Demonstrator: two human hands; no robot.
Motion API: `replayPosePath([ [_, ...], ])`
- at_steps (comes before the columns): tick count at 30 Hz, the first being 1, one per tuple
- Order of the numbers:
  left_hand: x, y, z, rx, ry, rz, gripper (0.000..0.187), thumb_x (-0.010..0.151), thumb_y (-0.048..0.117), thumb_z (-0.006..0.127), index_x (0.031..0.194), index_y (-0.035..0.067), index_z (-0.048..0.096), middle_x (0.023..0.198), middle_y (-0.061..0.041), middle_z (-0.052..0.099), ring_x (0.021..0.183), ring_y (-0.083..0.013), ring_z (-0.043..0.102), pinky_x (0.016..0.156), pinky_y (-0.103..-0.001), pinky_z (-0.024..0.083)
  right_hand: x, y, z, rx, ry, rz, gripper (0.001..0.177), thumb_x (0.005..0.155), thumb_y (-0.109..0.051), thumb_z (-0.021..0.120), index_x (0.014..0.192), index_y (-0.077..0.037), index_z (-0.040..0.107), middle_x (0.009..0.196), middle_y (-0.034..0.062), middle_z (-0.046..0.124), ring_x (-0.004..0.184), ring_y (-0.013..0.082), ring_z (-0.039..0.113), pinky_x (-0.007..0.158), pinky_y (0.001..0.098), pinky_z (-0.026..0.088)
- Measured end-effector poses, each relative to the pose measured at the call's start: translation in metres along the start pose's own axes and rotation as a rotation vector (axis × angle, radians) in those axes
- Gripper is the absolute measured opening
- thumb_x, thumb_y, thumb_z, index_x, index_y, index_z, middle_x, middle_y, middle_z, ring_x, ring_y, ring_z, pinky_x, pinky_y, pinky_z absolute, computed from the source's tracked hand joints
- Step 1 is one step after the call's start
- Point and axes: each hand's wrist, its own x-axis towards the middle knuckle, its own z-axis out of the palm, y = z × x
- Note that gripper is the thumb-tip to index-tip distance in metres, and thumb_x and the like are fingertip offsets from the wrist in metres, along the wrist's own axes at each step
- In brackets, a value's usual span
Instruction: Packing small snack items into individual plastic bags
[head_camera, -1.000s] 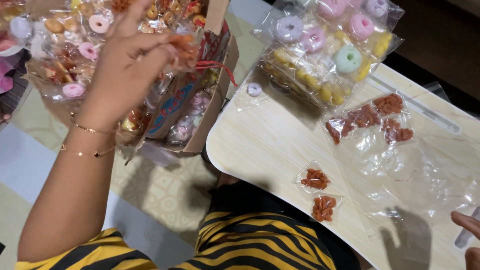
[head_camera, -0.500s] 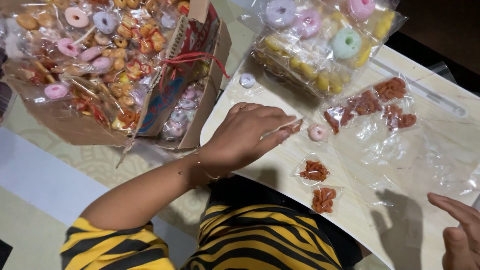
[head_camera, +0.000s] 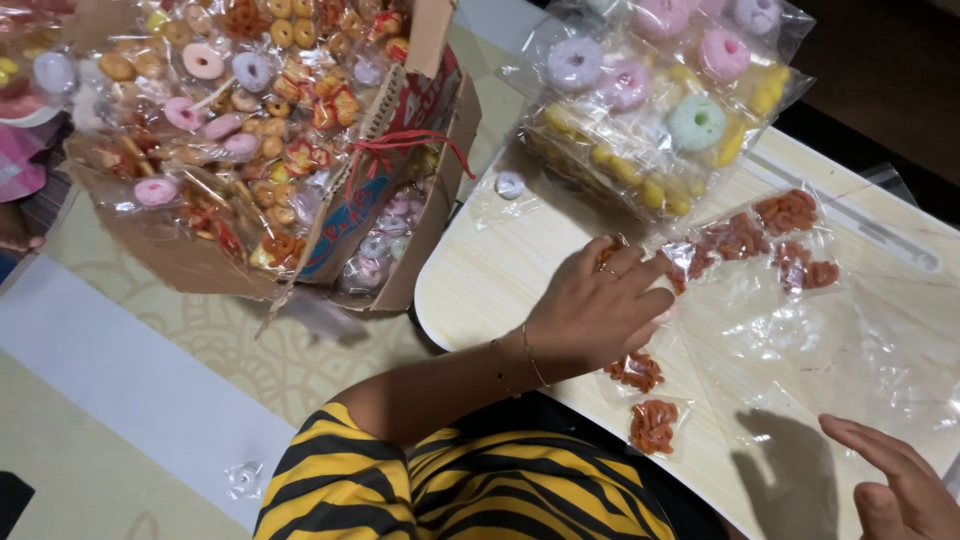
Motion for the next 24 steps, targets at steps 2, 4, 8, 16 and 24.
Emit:
replayPosePath([
  [2,-0.014,-0.001,-0.008,-0.265,0.427,0.059,0.009,0.092,0.023,0.064,0.096,0.018,0.071,0.131,-0.006,0.066,0.115,-0.0306,0.063,0.104,-0.048,0.043,0.002,-0.006,0.001,-0.019,0.029,-0.117,0.053,0.104,-0.034,0.037,0.137,-0.002,0.063,0.143,0.0170,0.065,0.141,0.0308,0.058,0.120,0.0471,0.044],
  [4,-0.024,-0.011,-0.032,-0.394,0.353,-0.005,0.020,0.096,0.027,0.055,0.103,0.018,0.071,0.133,-0.007,0.067,0.121,-0.0283,0.062,0.110,-0.050,0.037,0.006,-0.004,0.000,-0.032,0.006,-0.070,0.055,0.103,-0.037,0.036,0.137,-0.003,0.063,0.145,0.0166,0.064,0.140,0.0304,0.057,0.119,0.0476,0.042],
  [8,-0.041,-0.037,-0.046,-0.517,0.474,-0.157,0.015,0.096,0.029,0.059,0.100,0.021,0.071,0.114,0.003,0.070,0.112,-0.0213,0.063,0.107,-0.044,0.035,0.010,-0.026,0.002,-0.013,-0.002,0.011,0.052,0.106,-0.030,0.035,0.138,0.001,0.062,0.146,0.0201,0.061,0.140,0.0336,0.055,0.120,0.0502,0.041],
  [16,-0.020,-0.005,0.023,-0.244,0.412,-0.064,0.040,0.092,0.043,0.070,0.123,0.016,0.069,0.121,-0.005,0.071,0.113,-0.0247,0.065,0.103,-0.044,0.045,0.023,-0.071,0.020,-0.007,0.013,0.045,0.059,0.098,-0.042,0.041,0.130,-0.001,0.069,0.137,0.0176,0.068,0.135,0.0324,0.061,0.114,0.0474,0.046],
  [24,-0.006,0.017,0.032,-0.142,0.208,-0.111,0.027,0.091,0.026,0.064,0.116,0.018,0.063,0.109,-0.003,0.068,0.100,-0.0250,0.064,0.116,-0.053,0.034,0.020,-0.057,0.051,0.167,-0.023,-0.106,0.053,0.098,-0.041,0.045,0.125,-0.003,0.070,0.132,0.0167,0.071,0.128,0.0307,0.067,0.111,0.0447,0.051],
])
